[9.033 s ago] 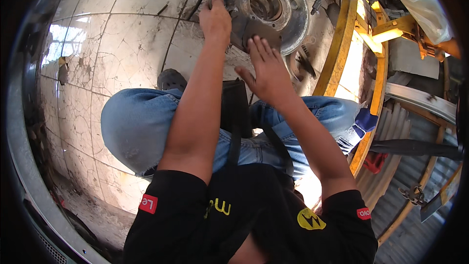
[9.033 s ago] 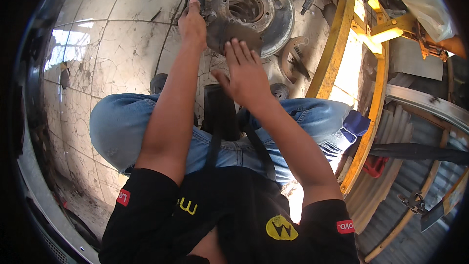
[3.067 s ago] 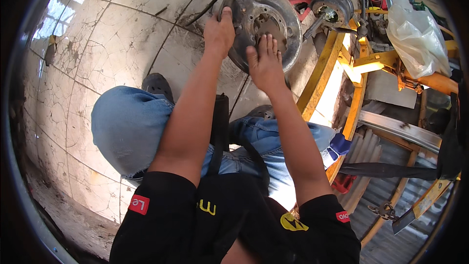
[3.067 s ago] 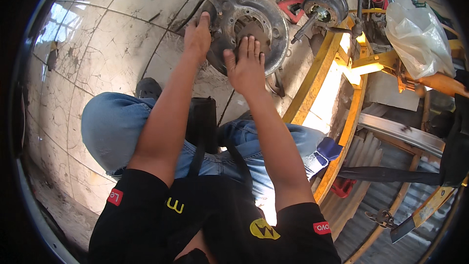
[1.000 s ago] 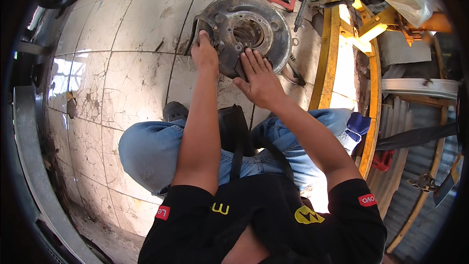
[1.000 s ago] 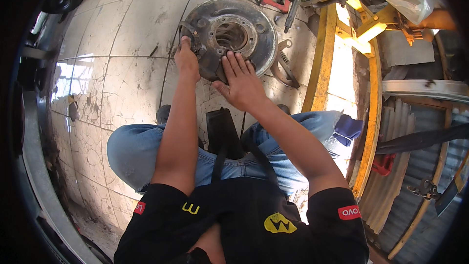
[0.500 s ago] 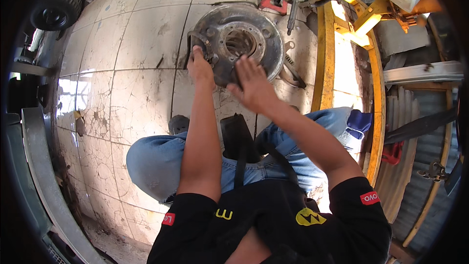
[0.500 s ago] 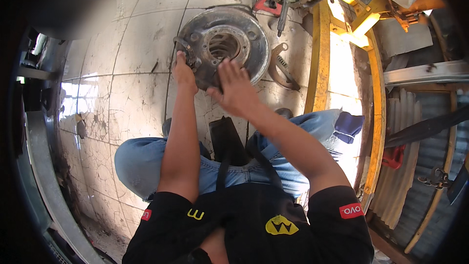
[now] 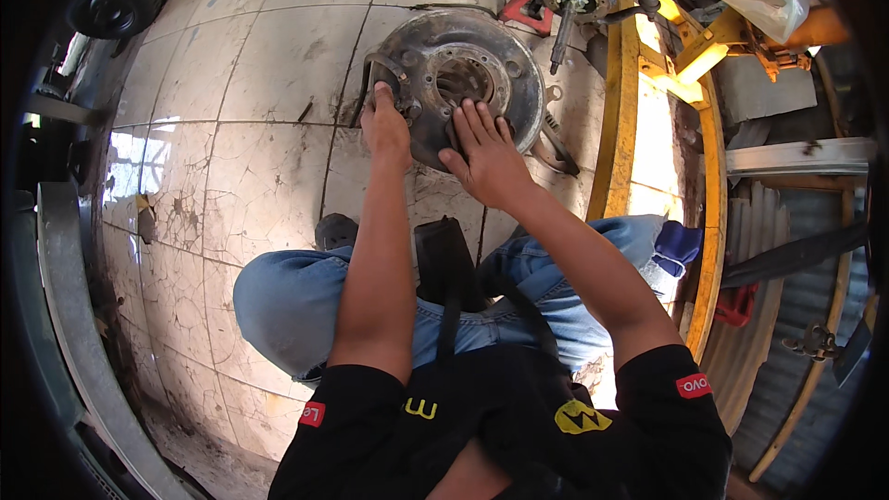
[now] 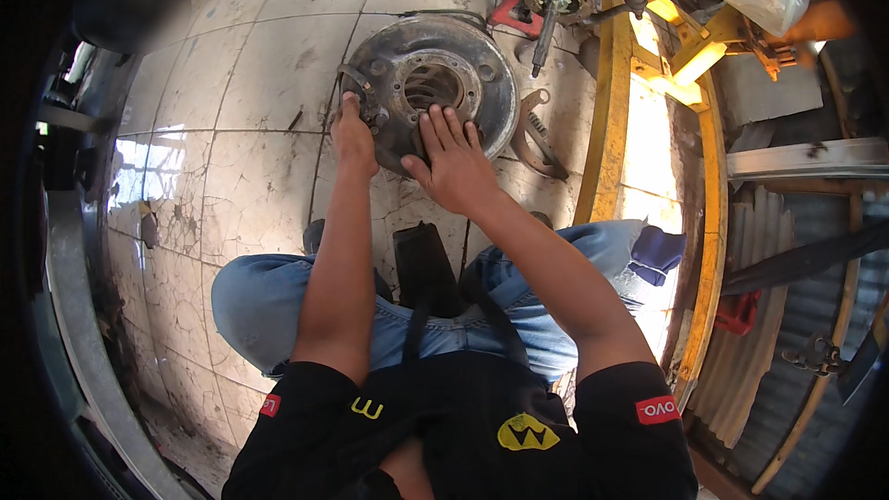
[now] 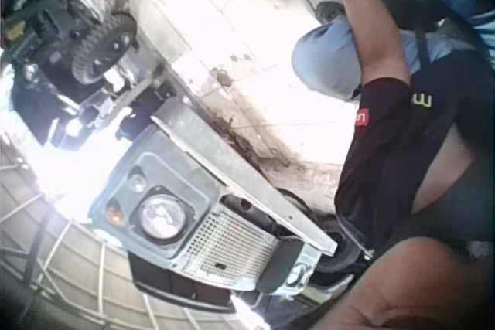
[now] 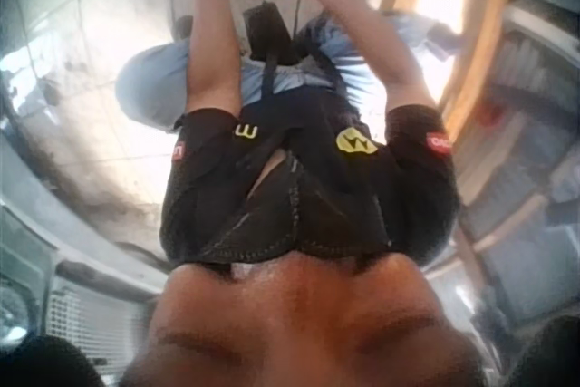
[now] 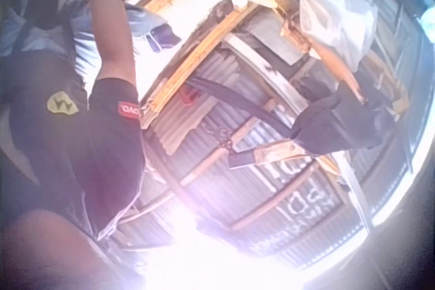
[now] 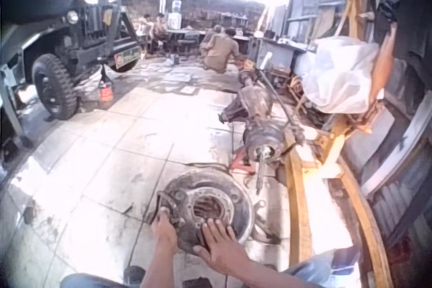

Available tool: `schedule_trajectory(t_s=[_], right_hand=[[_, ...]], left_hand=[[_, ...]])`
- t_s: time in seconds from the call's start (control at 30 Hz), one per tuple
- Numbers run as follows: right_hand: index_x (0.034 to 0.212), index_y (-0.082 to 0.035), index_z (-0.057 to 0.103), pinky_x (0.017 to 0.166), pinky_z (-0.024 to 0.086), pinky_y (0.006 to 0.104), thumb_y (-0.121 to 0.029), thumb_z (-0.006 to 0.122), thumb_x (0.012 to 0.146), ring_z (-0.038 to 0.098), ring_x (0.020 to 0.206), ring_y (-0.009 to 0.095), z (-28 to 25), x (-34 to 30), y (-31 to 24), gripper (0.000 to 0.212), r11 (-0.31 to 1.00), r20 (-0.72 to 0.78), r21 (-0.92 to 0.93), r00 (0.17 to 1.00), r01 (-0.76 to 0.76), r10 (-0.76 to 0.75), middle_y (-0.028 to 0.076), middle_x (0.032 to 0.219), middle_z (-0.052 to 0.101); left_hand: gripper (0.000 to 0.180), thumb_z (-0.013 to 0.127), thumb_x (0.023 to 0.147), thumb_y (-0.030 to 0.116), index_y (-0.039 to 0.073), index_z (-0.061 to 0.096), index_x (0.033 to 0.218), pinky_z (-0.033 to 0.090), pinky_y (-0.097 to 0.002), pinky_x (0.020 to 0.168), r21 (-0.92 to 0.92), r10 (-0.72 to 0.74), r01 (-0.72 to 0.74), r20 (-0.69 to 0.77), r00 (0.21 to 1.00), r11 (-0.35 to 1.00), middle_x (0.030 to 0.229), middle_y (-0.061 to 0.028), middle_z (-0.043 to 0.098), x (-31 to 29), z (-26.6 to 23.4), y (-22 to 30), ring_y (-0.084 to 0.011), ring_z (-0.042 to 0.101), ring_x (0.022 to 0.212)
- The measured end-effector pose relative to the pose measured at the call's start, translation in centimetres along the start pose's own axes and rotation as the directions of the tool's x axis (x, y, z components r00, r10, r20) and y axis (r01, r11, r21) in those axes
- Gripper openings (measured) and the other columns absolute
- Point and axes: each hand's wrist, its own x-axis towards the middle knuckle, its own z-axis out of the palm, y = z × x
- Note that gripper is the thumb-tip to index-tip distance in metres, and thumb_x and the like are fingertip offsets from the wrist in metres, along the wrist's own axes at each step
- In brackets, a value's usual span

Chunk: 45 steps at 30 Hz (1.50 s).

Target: The person sits on the floor and scrubs a brake drum with a sanding block. They repeatedly rub the surface of the drum to remove rust and grime.

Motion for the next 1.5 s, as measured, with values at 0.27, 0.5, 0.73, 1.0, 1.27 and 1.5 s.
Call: schedule_trajectory(t_s=[0.27,0.5,0.73,1.0,1.27,1.5], right_hand=[[0.152,-0.003,0.026,0.119,0.016,0.049,-0.058,0.028,0.101,0.018,0.148,0.033,-1.1,1.4,0.4,0.075,0.987,0.105,-0.021,0.982,0.161,-0.158,0.016,0.159,0.022],[0.152,-0.004,0.025,0.12,0.014,0.0476,-0.054,0.032,0.101,0.018,0.148,0.03,-2.0,1.3,3.0,0.072,0.933,0.164,0.01,0.92,0.36,-0.357,0.014,0.158,0.027],[0.153,-0.004,0.023,0.12,0.016,0.0471,-0.051,0.037,0.101,0.022,0.147,0.03,-2.2,-0.3,3.3,0.071,0.92,0.169,0.124,0.905,0.372,-0.389,0.012,0.157,0.029],[0.153,-0.004,0.019,0.12,0.015,0.0475,-0.057,0.032,0.1,0.024,0.146,0.03,-1.8,1.5,2.7,0.076,0.934,0.138,0.11,0.925,0.34,-0.353,0.015,0.153,0.035],[0.154,-0.003,0.018,0.12,0.015,0.0482,-0.058,0.036,0.099,0.023,0.146,0.033,-1.8,0.4,1.7,0.08,0.965,0.131,0.105,0.959,0.239,-0.252,0.017,0.155,0.031],[0.15,-0.001,0.031,0.118,0.018,0.0501,-0.053,0.045,0.097,0.023,0.146,0.038,-3.1,-3.6,2.8,0.075,0.977,0.169,-0.035,0.964,0.212,-0.203,0.021,0.156,0.028]], left_hand=[[0.069,0.048,0.099,0.047,-0.01,0.044,0.138,0.042,-0.0388,0.1,0.011,-0.021,0.02,0.038,0.999,1.0,0.136,-0.0234,0.051,0.3,-0.6,0.6,-0.0334,0.053,0.12],[0.067,0.048,0.099,0.047,-0.01,0.049,0.134,0.043,-0.0386,0.096,0.086,-0.002,0.001,0.004,1.0,0.996,0.13,-0.0239,0.057,-0.3,-0.3,0.4,-0.0331,0.056,0.117],[0.065,0.049,0.098,0.047,-0.01,0.052,0.13,0.045,-0.0395,0.093,0.044,0.075,-0.074,-0.005,0.997,0.996,0.125,-0.0227,0.06,1.1,-0.7,-0.9,-0.0336,0.06,0.108],[0.067,0.05,0.098,0.047,-0.011,0.052,0.13,0.042,-0.0396,0.098,0.012,0.008,-0.008,-0.006,1.0,1.0,0.126,-0.0249,0.059,0.2,-0.3,0.4,-0.0358,0.057,0.114],[0.07,0.049,0.097,0.049,-0.011,0.047,0.135,0.041,-0.0414,0.1,0.057,0.039,-0.038,-0.014,0.999,0.998,0.131,-0.0266,0.055,1.1,-0.6,-0.3,-0.0374,0.054,0.119],[0.068,0.049,0.098,0.047,-0.011,0.048,0.134,0.041,-0.0411,0.1,0.109,0.039,-0.033,-0.051,0.998,0.994,0.131,-0.0277,0.055,0.1,-0.2,0.6,-0.0383,0.054,0.119]])
